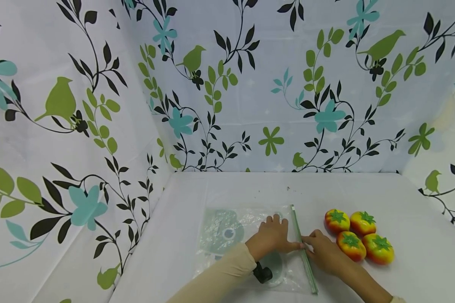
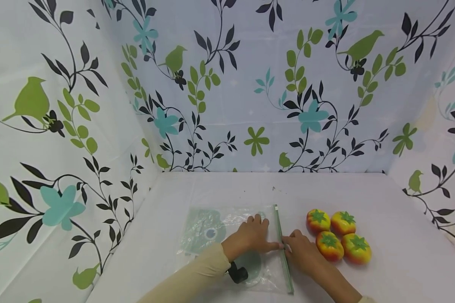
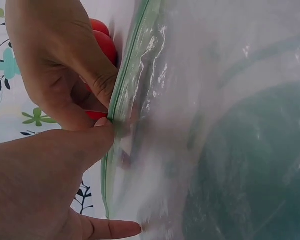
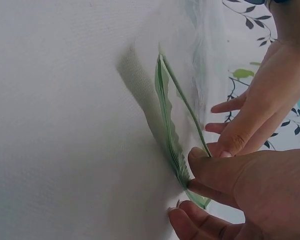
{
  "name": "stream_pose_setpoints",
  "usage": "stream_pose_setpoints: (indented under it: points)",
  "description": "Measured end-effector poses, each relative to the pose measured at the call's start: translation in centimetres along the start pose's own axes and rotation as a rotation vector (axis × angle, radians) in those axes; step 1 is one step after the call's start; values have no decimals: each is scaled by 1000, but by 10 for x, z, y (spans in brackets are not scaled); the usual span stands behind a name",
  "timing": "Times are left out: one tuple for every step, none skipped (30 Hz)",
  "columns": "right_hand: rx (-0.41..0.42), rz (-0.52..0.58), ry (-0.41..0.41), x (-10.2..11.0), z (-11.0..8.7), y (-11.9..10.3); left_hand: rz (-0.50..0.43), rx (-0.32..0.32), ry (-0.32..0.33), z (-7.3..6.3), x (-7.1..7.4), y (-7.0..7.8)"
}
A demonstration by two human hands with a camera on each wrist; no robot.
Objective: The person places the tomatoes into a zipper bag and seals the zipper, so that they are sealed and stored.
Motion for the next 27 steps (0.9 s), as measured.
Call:
stream_pose_setpoints:
  points:
    - [1, 1, 2, 0, 0, 0, 3, 2, -2, 0, 0, 1]
    - [5, 1, 4, 1, 0, 0, 7, 5, -2, 0, 1, 1]
    - [8, -1, 5, 1, 0, 0, 9, 7, -1, 0, 1, 2]
    - [11, -3, 6, 1, 0, 0, 9, 8, 1, 0, 2, 2]
    - [14, -6, 4, 1, 0, 0, 11, 11, 3, 0, 2, 3]
    - [12, -7, 4, 1, 0, 0, 13, 13, 4, 0, 2, 3]
    - [10, -9, 2, 1, 1, 1, 18, 14, 5, 0, 1, 3]
    - [7, -11, -1, 0, 1, 1, 23, 15, 7, 0, 1, 3]
    - [5, -14, -3, -1, 2, 2, 28, 16, 9, 0, 0, 4]
    - [3, -15, -5, -1, 2, 2, 35, 16, 10, 0, -1, 4]
    - [0, -16, -7, -2, 2, 2, 42, 16, 11, 0, -2, 4]
    - [-3, -17, -7, -2, 2, 3, 49, 16, 11, 1, -2, 4]
    - [-5, -18, -8, -3, 2, 3, 53, 15, 14, 0, -3, 5]
    - [-9, -15, -8, -3, 2, 3, 57, 14, 16, 1, -4, 5]
    - [-11, -15, -9, -3, 2, 3, 60, 13, 16, 1, -4, 5]
    - [-11, -15, -9, -3, 2, 3, 64, 12, 16, 1, -4, 5]
    - [-12, -14, -11, -3, 2, 2, 69, 12, 14, 1, -5, 5]
    - [-13, -14, -13, -3, 2, 2, 75, 13, 11, 1, -5, 5]
    - [-17, -10, -15, -3, 2, 2, 81, 14, 10, 0, -6, 5]
    - [-21, -7, -18, -3, 2, 1, 87, 16, 7, 0, -6, 5]
    - [-21, -9, -21, -3, 2, 0, 92, 18, 5, 0, -7, 5]
    - [-19, -10, -25, -3, 2, 0, 99, 19, 4, 0, -8, 5]
    - [-22, -9, -28, -2, 2, 0, 105, 20, 3, 0, -8, 5]
    - [-24, -9, -31, -2, 2, -1, 107, 19, 5, 0, -9, 5]
    - [-21, -10, -34, -2, 2, -1, 110, 18, 6, 0, -10, 5]
    - [-18, -13, -35, -1, 1, -1, 112, 17, 5, 0, -11, 5]
    - [-17, -14, -37, -1, 1, -1, 116, 17, 6, 0, -11, 5]
Point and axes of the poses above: each hand's wrist, its own z-axis towards the middle knuckle, its own x-axis out of the back of the hand, y = z × x, the point moved 2 cm from there along z, towards the middle knuckle, and after that the axes turned 9 degrees about z, right-handed, at the moved point
